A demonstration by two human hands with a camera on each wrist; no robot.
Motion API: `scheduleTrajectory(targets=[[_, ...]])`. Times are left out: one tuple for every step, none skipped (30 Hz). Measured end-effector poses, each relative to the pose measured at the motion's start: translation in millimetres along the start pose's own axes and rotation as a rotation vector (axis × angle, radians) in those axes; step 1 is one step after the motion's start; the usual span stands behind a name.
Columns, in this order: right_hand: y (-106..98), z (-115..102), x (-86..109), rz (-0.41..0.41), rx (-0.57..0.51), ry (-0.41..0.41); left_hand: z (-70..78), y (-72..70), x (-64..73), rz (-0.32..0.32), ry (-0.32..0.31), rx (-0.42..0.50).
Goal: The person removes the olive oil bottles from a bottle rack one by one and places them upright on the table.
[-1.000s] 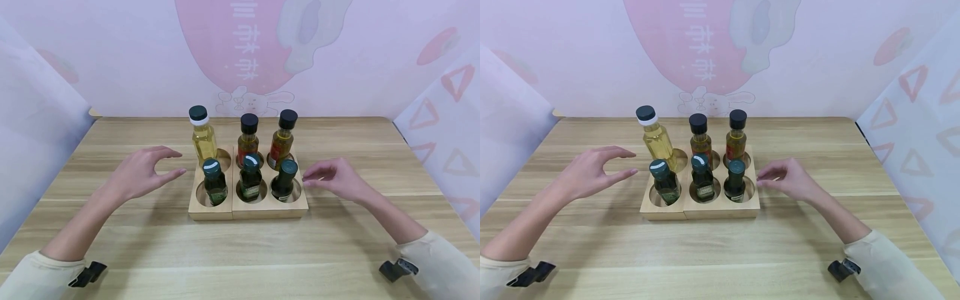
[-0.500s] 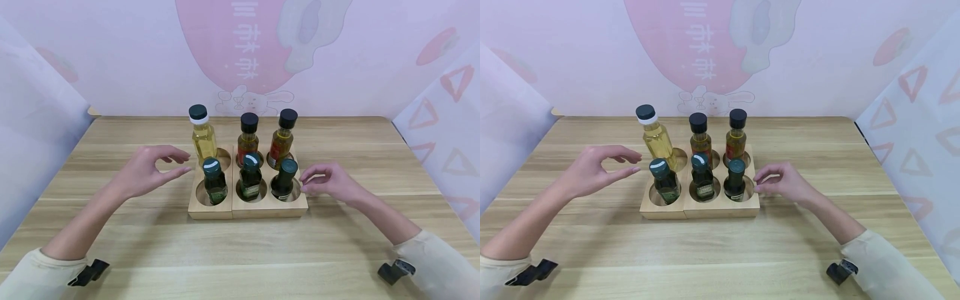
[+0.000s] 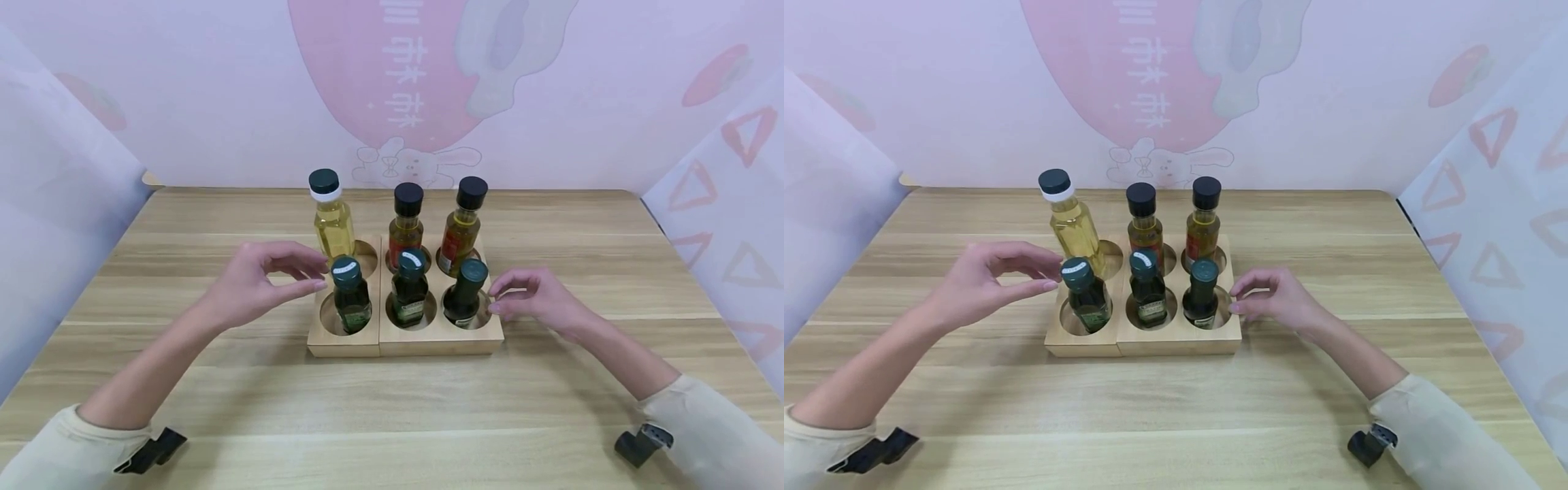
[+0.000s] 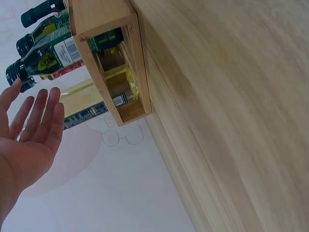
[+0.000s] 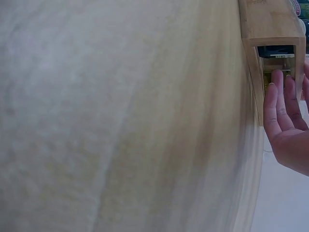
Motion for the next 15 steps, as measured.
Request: scheduleTrajectory(targets=[[0.3, 0.2, -0.1, 0.000, -0.004, 0.003, 0.8, 1.3, -0.4, 0.001, -0.008, 0.015], [0.5, 0.3, -0.2, 0.000, -0.008, 0.005, 1.5, 2.4, -0.8, 0.000, -0.017, 0.029], [0.7, 0.3, -0.2, 0.001, -0.010, 0.009, 2.1, 3.4, -1.3, 0.000, -0.027, 0.039], [0.9, 0.3, -0.3, 0.002, -0.010, 0.012, 2.7, 4.2, -1.7, 0.000, -0.037, 0.048], [0.9, 0.2, -0.3, 0.002, -0.012, 0.014, 3.3, 4.9, -2.2, -0.001, -0.046, 0.055], [0.8, 0.2, -0.3, 0.002, -0.015, 0.017, 3.8, 5.5, -2.7, -0.003, -0.052, 0.063], [0.7, 0.4, -0.5, 0.001, -0.017, 0.016, 4.2, 5.9, -3.2, -0.004, -0.056, 0.067], [0.5, 0.7, -0.8, -0.002, -0.021, 0.015, 4.6, 6.4, -3.7, -0.004, -0.058, 0.071], [0.2, 1.0, -1.1, -0.005, -0.024, 0.013, 5.0, 6.8, -4.1, -0.004, -0.057, 0.074], [-0.1, 1.4, -1.4, -0.012, -0.029, 0.007, 5.4, 7.2, -4.6, -0.002, -0.052, 0.076], [-0.5, 2.1, -1.7, -0.020, -0.035, 0.001, 5.6, 7.7, -5.2, 0.000, -0.044, 0.075], [-0.9, 2.9, -2.1, -0.028, -0.041, -0.005, 5.9, 8.1, -5.7, 0.003, -0.034, 0.075], [-1.4, 3.8, -2.7, -0.036, -0.045, -0.012, 6.0, 8.5, -6.1, 0.007, -0.024, 0.073], [-1.8, 4.5, -3.1, -0.045, -0.049, -0.020, 6.2, 8.9, -6.5, 0.010, -0.014, 0.072], [-2.1, 5.2, -3.4, -0.053, -0.053, -0.027, 6.4, 9.3, -7.0, 0.013, -0.006, 0.073]])
Point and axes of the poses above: each hand's wrist, its own x-axis away from the middle knuckle, its own y-axis out of the palm, z = x × y, the point moved 2 cm from there along -x, towards the middle knuckle, and after that the axes turned 9 degrees about y, right-handed, at the moved point
